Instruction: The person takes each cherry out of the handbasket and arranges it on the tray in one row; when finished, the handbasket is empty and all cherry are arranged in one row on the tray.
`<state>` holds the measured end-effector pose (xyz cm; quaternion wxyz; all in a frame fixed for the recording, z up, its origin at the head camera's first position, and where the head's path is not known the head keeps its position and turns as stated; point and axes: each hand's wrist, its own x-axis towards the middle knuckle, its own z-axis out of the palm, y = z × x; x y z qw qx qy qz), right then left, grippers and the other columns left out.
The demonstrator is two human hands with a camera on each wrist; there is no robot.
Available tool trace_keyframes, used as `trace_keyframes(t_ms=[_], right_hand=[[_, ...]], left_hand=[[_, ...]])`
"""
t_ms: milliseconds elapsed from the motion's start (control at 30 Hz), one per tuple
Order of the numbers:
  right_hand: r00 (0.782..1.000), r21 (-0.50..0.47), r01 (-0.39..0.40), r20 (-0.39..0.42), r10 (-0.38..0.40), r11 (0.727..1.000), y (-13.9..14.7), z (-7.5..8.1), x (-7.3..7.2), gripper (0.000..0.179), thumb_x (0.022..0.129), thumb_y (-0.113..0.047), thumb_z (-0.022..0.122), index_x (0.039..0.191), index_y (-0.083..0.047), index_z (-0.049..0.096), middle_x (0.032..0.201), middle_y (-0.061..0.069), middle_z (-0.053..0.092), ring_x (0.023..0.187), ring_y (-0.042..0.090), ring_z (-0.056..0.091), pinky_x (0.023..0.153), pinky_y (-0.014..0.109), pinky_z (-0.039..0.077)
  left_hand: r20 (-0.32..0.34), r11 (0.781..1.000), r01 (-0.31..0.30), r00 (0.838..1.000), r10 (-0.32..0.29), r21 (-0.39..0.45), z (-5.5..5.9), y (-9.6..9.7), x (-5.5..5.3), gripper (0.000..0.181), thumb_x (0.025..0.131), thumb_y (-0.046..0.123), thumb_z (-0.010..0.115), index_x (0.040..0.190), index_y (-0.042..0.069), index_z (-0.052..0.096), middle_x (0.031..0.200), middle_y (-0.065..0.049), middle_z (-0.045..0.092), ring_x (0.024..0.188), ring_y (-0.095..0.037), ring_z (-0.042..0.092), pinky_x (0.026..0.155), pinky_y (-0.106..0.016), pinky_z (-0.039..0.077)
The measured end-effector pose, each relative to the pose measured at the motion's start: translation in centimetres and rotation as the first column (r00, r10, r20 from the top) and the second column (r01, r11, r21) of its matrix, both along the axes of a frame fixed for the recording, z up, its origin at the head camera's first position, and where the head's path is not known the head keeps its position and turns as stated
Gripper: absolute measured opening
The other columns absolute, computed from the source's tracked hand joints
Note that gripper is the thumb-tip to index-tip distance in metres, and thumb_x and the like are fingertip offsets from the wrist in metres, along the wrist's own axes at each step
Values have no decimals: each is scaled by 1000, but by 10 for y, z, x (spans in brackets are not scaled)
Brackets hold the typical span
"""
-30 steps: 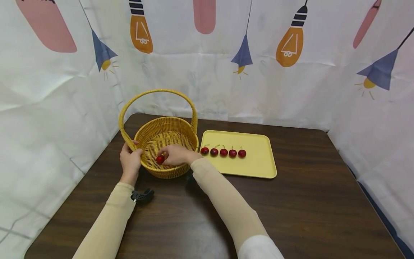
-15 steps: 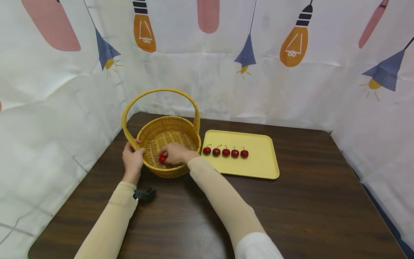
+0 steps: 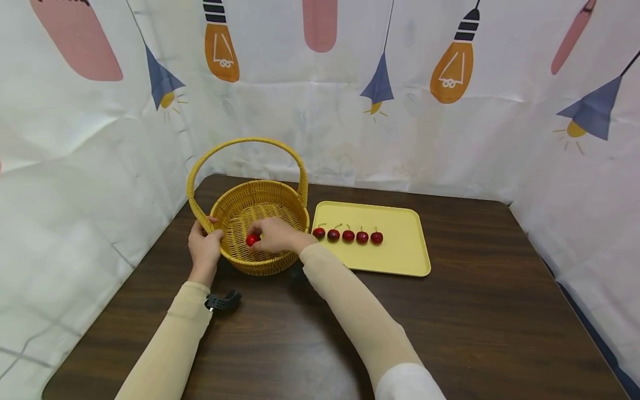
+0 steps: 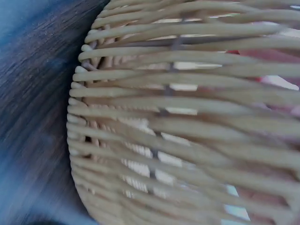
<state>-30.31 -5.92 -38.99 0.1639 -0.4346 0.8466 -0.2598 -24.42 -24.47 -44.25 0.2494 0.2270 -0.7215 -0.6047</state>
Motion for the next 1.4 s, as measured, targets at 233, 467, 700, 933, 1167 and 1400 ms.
trace_keyframes(t_ms=[233, 467, 700, 933, 1167, 1400], right_hand=[[995, -192, 94, 37, -88, 977, 33, 2, 14, 40, 91, -26, 69, 129, -15, 63, 115, -3, 65, 90, 10, 62, 78, 25, 50], [976, -355, 219, 70, -207, 909, 58, -4, 24, 36, 91, -21, 69, 125, -16, 61, 107, -3, 63, 79, 12, 60, 67, 27, 50], [955, -507, 288, 85, -286, 813, 84, -4, 24, 32, 89, -12, 69, 119, -6, 59, 102, 3, 65, 73, 17, 59, 64, 29, 50], [929, -551, 358, 126, -349, 754, 116, -1, 23, 32, 89, -7, 69, 121, -8, 66, 105, 10, 67, 75, 26, 65, 61, 28, 51], [867, -534, 472, 138, -479, 701, 160, -20, 7, 36, 92, -9, 65, 128, -9, 63, 119, 9, 60, 83, 25, 65, 60, 27, 49], [812, -542, 563, 222, -539, 624, 196, -29, -6, 41, 98, -5, 52, 139, -9, 54, 139, 16, 48, 96, 45, 64, 51, 26, 46]], left_hand=[[2, 1000, 2, 1000, -2, 3, -2, -1, -2, 31, 84, -1, 54, 115, 5, 56, 108, -3, 44, 90, -20, 45, 73, -32, 40], [9, 1000, -9, 1000, 9, 1, -1, -2, -1, 32, 83, 0, 55, 114, 7, 57, 108, -3, 45, 92, -20, 45, 72, -32, 40], [14, 1000, -6, 1000, 6, 0, 0, -2, -2, 29, 84, 0, 55, 113, 9, 56, 108, -3, 45, 91, -19, 45, 72, -32, 40], [14, 1000, 1, 1000, -1, -1, -1, -1, -2, 30, 85, -1, 54, 114, 7, 56, 107, -2, 44, 92, -20, 45, 74, -32, 39], [15, 1000, -2, 1000, 2, 0, -1, 0, -2, 31, 84, -2, 54, 114, 7, 56, 107, -1, 45, 93, -19, 45, 74, -31, 39], [-1, 1000, 21, 1000, -21, 16, -1, -1, -2, 28, 86, -1, 53, 113, 7, 56, 105, -1, 44, 88, -19, 44, 71, -32, 39]])
